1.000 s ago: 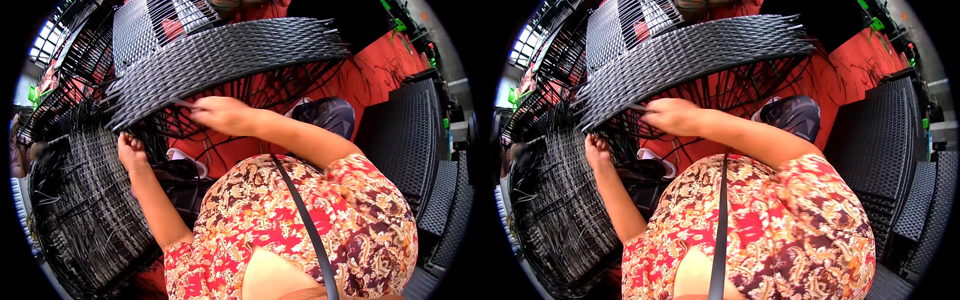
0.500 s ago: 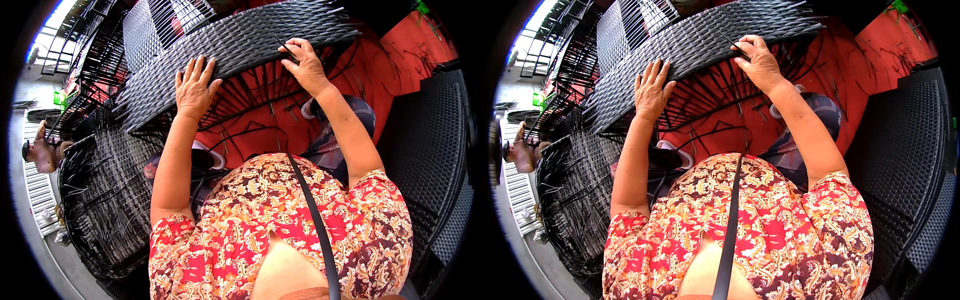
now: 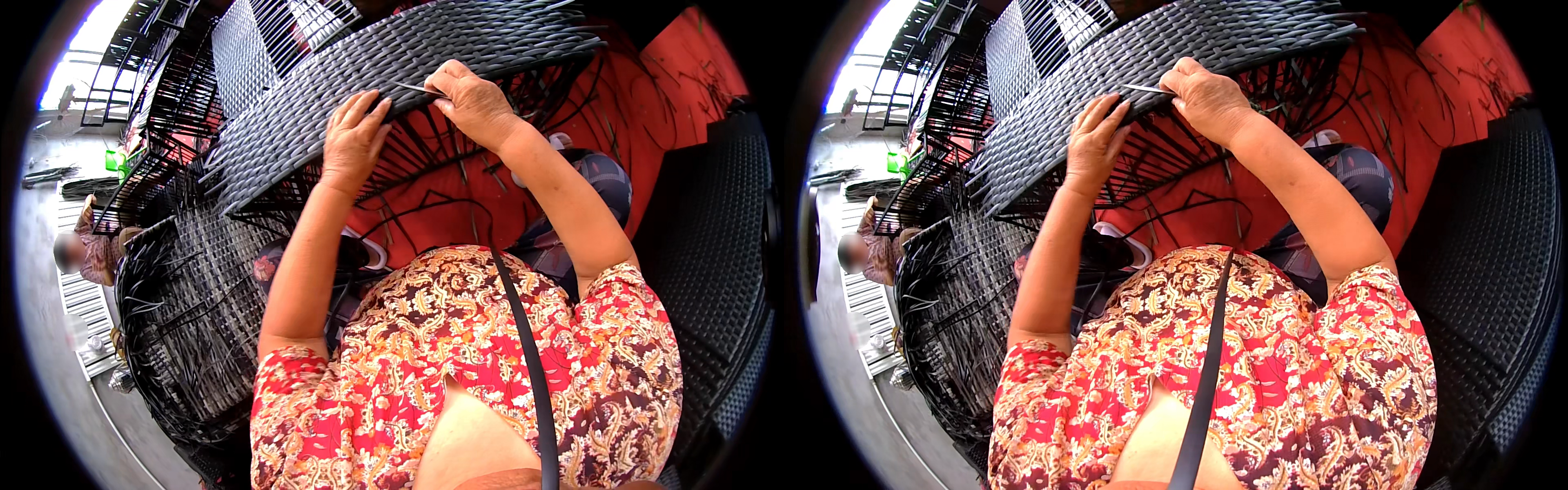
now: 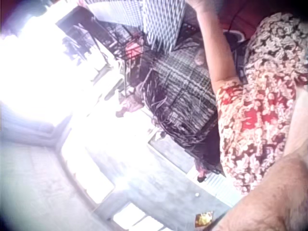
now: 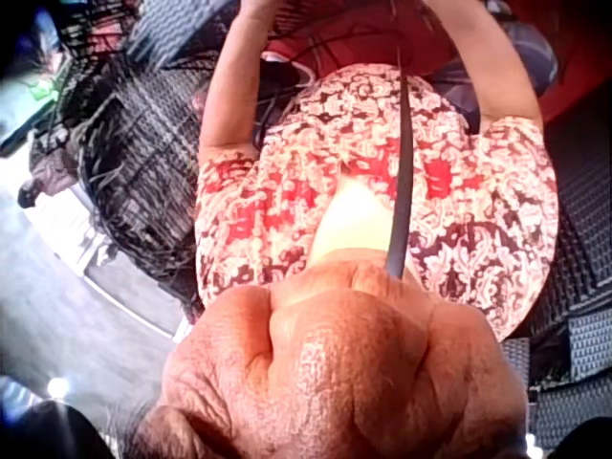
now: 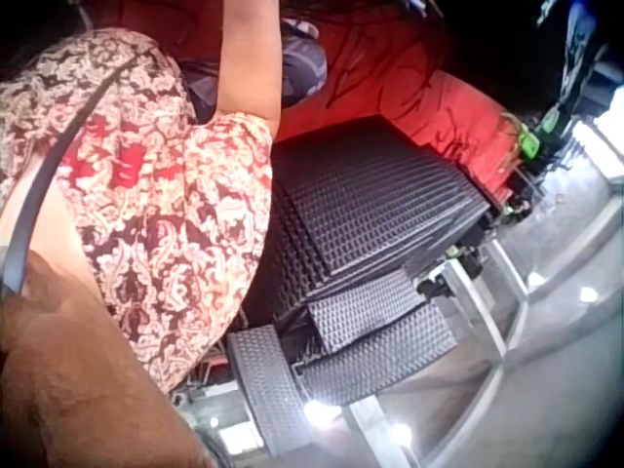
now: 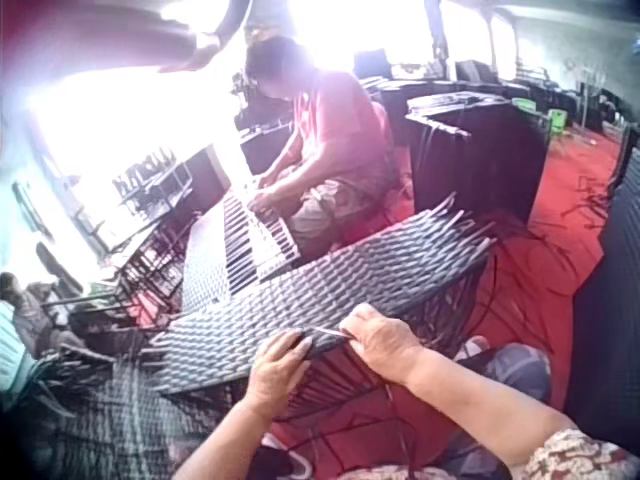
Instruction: The person weaves black synthetic strips into a furniture component by hand, using a small tool to tuck the ends and align the weave.
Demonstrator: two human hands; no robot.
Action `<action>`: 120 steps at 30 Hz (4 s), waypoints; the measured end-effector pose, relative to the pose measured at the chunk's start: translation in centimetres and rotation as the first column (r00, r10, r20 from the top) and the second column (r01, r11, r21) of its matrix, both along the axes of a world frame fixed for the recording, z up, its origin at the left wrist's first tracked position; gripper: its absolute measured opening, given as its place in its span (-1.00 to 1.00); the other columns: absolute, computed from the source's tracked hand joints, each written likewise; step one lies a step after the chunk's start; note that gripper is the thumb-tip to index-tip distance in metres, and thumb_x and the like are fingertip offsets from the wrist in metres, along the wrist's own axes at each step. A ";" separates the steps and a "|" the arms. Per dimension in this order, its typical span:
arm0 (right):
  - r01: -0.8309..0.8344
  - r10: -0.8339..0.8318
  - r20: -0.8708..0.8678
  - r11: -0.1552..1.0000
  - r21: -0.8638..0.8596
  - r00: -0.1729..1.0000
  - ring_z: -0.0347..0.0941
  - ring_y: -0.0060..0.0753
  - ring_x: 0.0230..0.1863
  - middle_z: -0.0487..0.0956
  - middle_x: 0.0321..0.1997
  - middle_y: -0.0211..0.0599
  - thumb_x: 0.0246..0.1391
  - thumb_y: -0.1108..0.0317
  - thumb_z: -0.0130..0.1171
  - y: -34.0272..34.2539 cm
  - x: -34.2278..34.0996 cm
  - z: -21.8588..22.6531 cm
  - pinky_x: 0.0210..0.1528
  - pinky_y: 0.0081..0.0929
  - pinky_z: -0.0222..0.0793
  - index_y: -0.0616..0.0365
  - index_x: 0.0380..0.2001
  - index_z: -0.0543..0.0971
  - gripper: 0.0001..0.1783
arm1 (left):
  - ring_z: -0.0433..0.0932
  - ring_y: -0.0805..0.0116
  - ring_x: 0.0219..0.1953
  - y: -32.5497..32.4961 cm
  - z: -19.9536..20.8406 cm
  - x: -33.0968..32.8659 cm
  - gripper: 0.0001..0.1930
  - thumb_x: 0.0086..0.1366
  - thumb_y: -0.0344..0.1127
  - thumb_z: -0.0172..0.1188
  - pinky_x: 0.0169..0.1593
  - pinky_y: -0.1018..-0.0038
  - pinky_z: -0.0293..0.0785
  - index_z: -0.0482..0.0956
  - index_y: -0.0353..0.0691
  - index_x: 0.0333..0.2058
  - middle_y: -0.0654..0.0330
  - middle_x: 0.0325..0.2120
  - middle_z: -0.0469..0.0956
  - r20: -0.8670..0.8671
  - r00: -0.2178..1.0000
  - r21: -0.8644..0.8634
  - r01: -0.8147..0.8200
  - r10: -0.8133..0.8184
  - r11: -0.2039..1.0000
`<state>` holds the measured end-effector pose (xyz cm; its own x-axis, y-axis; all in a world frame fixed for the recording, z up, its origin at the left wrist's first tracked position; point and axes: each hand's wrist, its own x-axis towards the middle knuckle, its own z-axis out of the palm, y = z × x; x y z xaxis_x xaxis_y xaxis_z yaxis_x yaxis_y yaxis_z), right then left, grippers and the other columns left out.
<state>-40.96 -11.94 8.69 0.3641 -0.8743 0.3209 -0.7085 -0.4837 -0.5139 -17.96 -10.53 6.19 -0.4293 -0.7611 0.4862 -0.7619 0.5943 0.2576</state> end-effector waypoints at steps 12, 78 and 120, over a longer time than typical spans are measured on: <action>0.065 -0.071 -0.064 0.994 -0.089 0.995 0.49 -0.12 -0.29 0.42 -0.24 -0.36 -0.05 0.41 0.15 1.2 0.4 -0.2 -0.29 -0.27 0.46 -0.02 -0.32 0.43 -0.81 | 0.48 0.36 -0.32 0.7 -1.0 -2.0 -0.78 -0.04 -0.45 0.27 -0.21 0.44 0.30 0.64 -0.04 -0.35 0.36 -0.36 0.52 -0.215 0.976 -0.208 -0.029 -0.017 0.978; 0.196 -0.194 0.031 0.967 -0.161 0.981 0.47 -0.16 -0.24 0.42 -0.25 -0.38 -0.11 0.51 0.19 8.0 -6.7 -6.8 -0.24 -0.33 0.43 0.01 -0.28 0.46 -0.73 | 0.13 0.03 0.26 4.6 -5.2 8.7 -0.32 0.09 -0.56 -0.04 0.29 0.13 0.00 0.22 0.06 0.23 0.06 0.22 0.19 0.420 0.905 -0.059 -0.050 0.071 0.997; 0.165 -0.188 0.524 0.982 0.091 0.830 0.33 -0.61 -0.11 0.36 -0.20 -0.46 -0.07 0.57 0.25 8.4 -9.0 -7.3 -0.06 -0.63 0.30 0.14 -0.23 0.49 -0.71 | 0.43 0.23 -0.27 2.2 -2.1 -10.7 -0.71 -0.07 -0.45 0.31 -0.18 0.40 0.41 0.62 -0.11 -0.28 0.26 -0.36 0.50 -0.176 0.890 -0.015 0.424 -0.420 0.905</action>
<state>-49.96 -3.53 1.40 -0.0129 -0.9236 0.3832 -0.3949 -0.3474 -0.8505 -28.64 -8.29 4.11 -0.6245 -0.5386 0.5656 -0.3834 0.8423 0.3788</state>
